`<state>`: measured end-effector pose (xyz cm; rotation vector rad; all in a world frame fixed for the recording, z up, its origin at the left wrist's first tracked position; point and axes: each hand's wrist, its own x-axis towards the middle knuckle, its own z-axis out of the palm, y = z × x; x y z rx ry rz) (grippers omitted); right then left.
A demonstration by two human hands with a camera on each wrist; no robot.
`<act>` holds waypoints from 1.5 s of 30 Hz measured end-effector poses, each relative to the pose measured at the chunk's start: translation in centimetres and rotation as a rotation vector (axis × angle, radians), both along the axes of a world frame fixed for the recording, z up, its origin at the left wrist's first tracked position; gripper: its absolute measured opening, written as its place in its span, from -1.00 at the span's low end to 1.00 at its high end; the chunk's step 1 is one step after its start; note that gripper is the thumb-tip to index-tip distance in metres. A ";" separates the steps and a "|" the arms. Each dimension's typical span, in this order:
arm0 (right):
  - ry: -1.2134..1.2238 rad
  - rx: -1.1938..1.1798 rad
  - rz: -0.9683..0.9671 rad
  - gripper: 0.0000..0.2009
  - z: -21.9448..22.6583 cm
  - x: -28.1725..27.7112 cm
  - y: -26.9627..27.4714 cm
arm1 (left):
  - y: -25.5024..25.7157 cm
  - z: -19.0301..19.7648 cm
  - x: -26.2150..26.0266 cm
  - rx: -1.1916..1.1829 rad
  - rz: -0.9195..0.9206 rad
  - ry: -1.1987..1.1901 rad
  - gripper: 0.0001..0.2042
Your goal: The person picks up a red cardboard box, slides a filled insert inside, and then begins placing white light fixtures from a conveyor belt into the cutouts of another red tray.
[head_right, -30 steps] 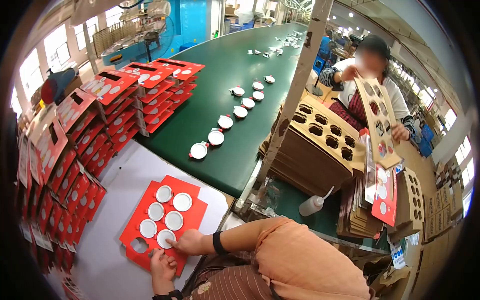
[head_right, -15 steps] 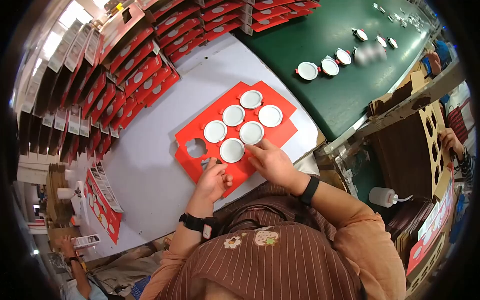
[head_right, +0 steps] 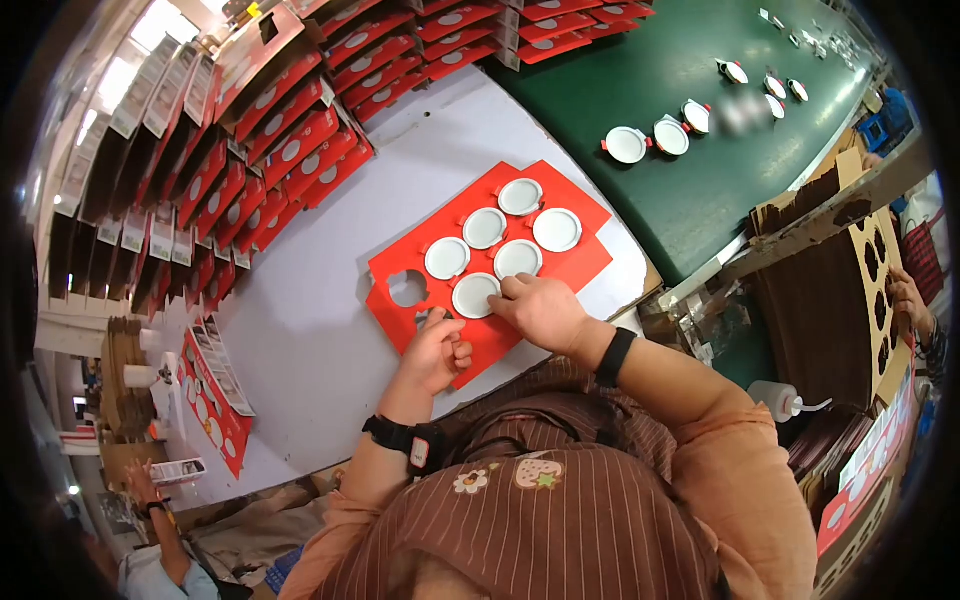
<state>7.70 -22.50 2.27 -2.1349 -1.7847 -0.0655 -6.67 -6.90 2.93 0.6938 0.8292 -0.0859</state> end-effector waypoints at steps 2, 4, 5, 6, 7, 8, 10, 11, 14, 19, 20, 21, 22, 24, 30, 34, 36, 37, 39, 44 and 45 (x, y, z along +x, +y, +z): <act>-0.013 0.032 0.058 -0.70 -0.2 0.3 -0.2 | 0.2 -0.1 0.1 -0.002 -0.016 -0.004 -0.74; -0.049 0.014 0.092 -0.70 -0.5 0.2 -0.5 | 0.2 0.1 0.2 -0.013 -0.038 0.009 -0.75; -0.052 0.014 0.092 -0.70 -0.5 0.2 -0.4 | 0.3 -0.1 0.2 -0.013 -0.039 0.006 -0.75; -0.069 0.010 0.099 -0.69 -0.5 0.2 -0.5 | 0.4 -0.4 0.3 0.003 -0.044 0.004 -0.76; -0.086 0.003 0.103 -0.68 -0.3 0.1 -0.6 | 0.3 -0.5 0.3 0.016 -0.051 0.003 -0.77; -0.092 -0.001 0.096 -0.68 0.0 -0.1 -0.7 | 0.3 -0.5 0.2 0.012 -0.059 -0.004 -0.77; -0.005 0.038 0.055 -0.66 1.2 -0.1 -0.9 | 0.3 -0.1 0.2 0.057 -0.035 -0.017 -0.78; 0.095 0.113 0.018 -0.66 2.4 0.4 -1.2 | 0.4 -0.1 0.1 0.082 -0.047 -0.016 -0.78; 0.075 0.224 -0.396 -0.69 2.5 5.8 -2.4 | 0.6 0.2 0.2 0.092 -0.039 0.022 -0.79; 0.333 0.198 -1.124 -0.55 -0.7 18.8 -4.7 | 0.0 -0.1 0.4 0.071 -0.034 0.061 -0.76; 0.579 0.074 -1.136 -0.50 -1.2 21.6 -5.1 | 0.1 -0.2 0.1 0.078 -0.023 0.075 -0.76; 0.580 0.083 -1.194 -0.48 -2.0 23.0 -4.8 | 0.2 -0.6 -0.1 0.084 -0.032 0.070 -0.69; 0.578 0.094 -1.253 -0.46 -2.4 23.8 -4.2 | 0.2 -0.5 -0.1 0.089 -0.041 0.062 -0.61; 0.625 0.061 -1.284 -0.45 -3.6 24.9 -3.2 | 0.0 0.3 -0.4 0.153 -0.040 0.122 -0.53; 0.650 0.326 -1.244 -0.47 -5.6 24.8 -1.1 | 0.5 1.2 -1.9 0.416 -0.096 0.134 -0.44; 0.766 0.558 -0.982 -0.58 -2.2 21.2 -0.4 | 1.1 2.2 -2.1 0.677 -0.034 0.146 -0.52; 0.815 0.637 -0.826 -0.58 0.3 18.2 -0.3 | 1.5 3.0 -1.9 0.830 -0.072 -0.004 -0.52; 0.804 0.599 -0.696 -0.59 1.8 16.4 -0.3 | 1.5 3.3 -1.6 0.912 -0.099 -0.091 -0.51; 0.724 0.497 -0.486 -0.58 5.8 11.8 -0.1 | 1.3 4.5 0.0 1.110 -0.144 -0.244 -0.48; 0.520 0.437 -0.093 -0.41 10.6 3.5 0.2 | -0.7 10.4 3.5 1.634 -0.191 -0.496 -0.46; 0.477 0.459 -0.050 -0.40 10.7 2.4 0.2 | -1.0 10.7 3.2 1.669 -0.188 -0.577 -0.48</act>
